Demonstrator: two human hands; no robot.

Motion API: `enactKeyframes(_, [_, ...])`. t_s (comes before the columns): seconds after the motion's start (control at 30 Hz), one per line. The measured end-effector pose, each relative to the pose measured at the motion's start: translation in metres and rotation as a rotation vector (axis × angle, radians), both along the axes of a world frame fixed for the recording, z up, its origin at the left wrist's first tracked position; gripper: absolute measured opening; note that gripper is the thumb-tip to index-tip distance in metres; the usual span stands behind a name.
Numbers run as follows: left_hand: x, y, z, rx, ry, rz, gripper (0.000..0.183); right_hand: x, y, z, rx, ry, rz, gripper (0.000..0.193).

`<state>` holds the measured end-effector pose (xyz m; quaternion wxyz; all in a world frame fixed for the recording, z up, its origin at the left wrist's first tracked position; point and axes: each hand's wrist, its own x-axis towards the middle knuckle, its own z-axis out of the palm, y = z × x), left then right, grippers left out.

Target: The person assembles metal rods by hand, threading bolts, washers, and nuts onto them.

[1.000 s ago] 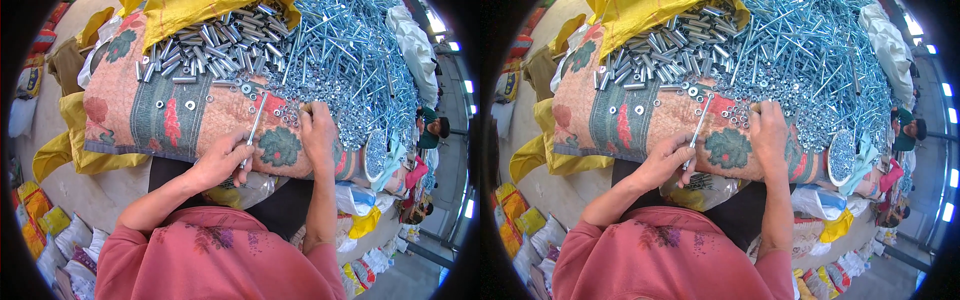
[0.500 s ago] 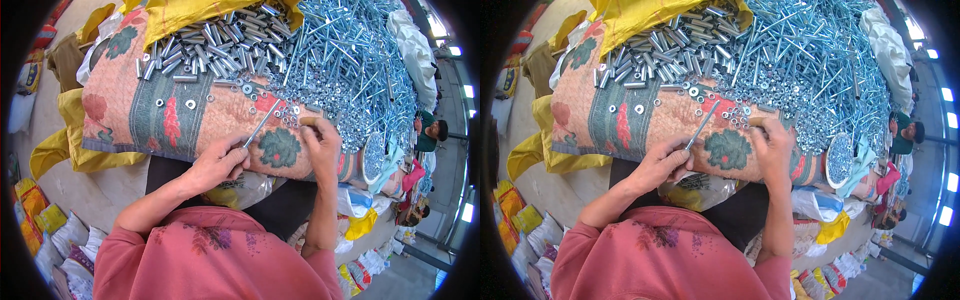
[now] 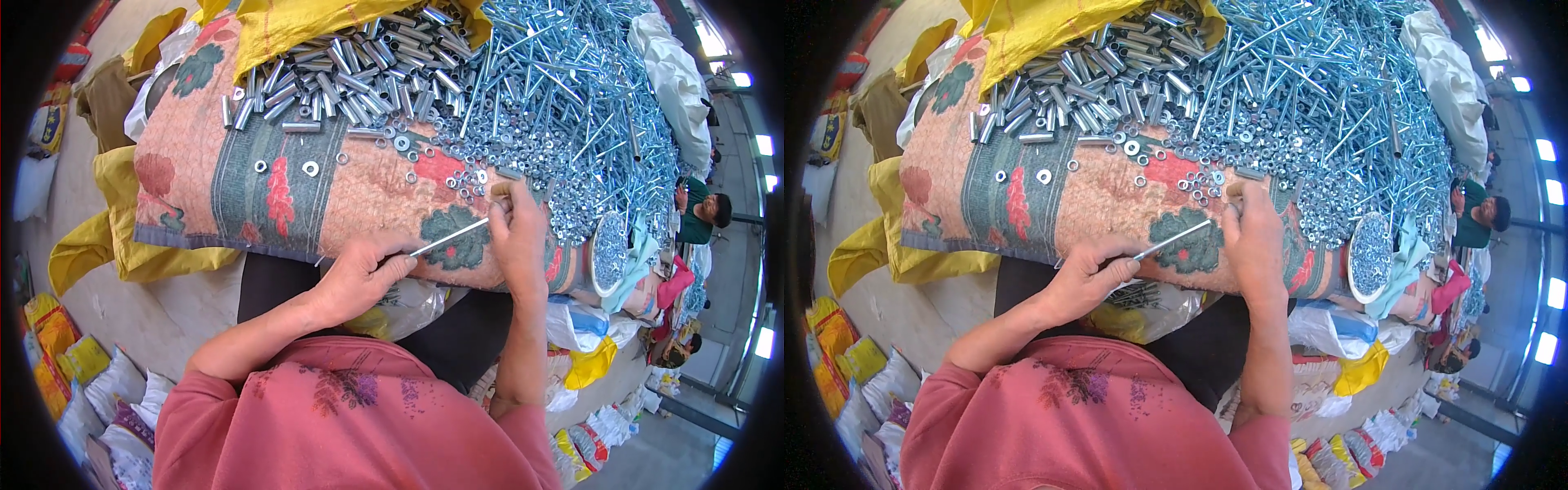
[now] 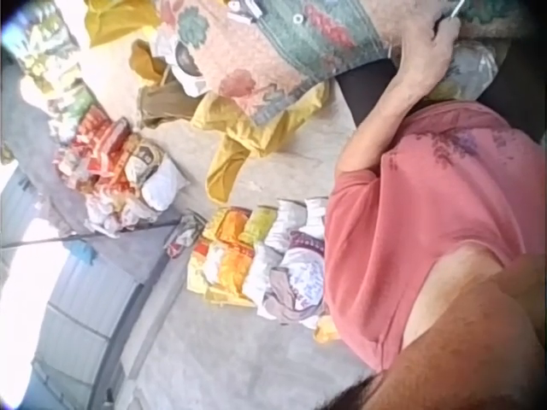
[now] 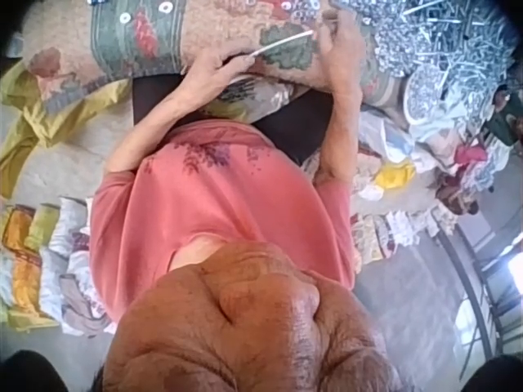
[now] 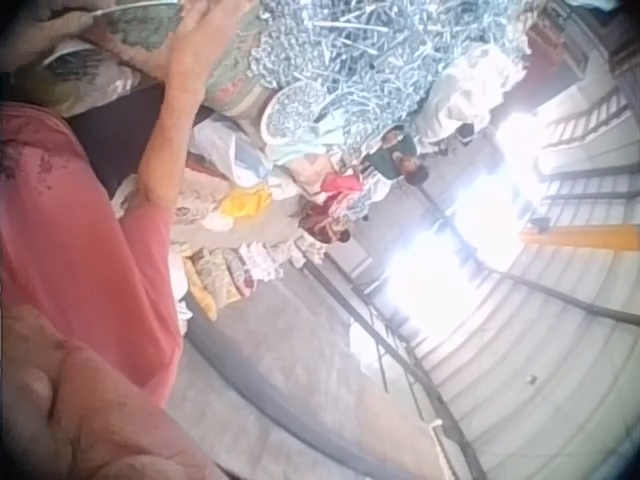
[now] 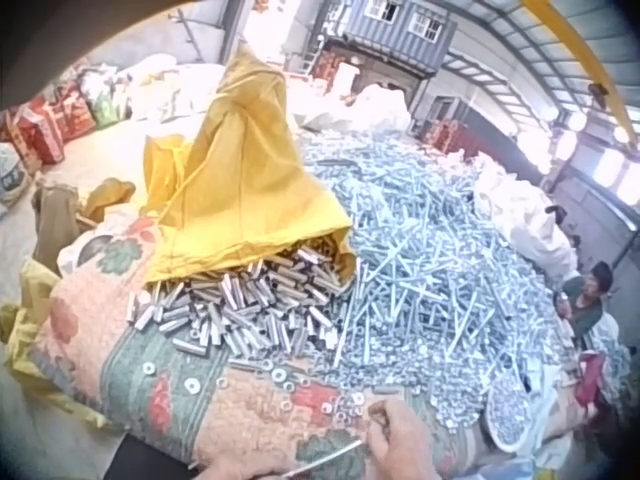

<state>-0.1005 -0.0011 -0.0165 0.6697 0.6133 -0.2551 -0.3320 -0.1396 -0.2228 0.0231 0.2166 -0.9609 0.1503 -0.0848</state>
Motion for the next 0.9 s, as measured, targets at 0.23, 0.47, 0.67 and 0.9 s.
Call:
enactKeyframes(0.23, [-0.001,-0.002,-0.002,0.018,-0.079,0.006,0.015,-0.019,0.004,0.004,1.162,-0.062,-0.088,0.009])
enactKeyframes(0.47, [-0.002,-0.004,-0.007,-0.001,-0.066,0.036,0.012,-0.024,0.003,-0.003,1.527,-0.178,-0.032,0.012])
enactKeyframes(0.67, [-0.003,-0.003,0.000,0.005,0.061,0.004,0.009,-0.031,0.016,0.005,1.320,-0.287,-0.082,0.013])
enactKeyframes(0.9, [-0.009,-0.009,-0.003,-0.025,0.062,0.051,0.008,-0.030,0.053,-0.006,0.845,-0.631,-0.159,0.011])
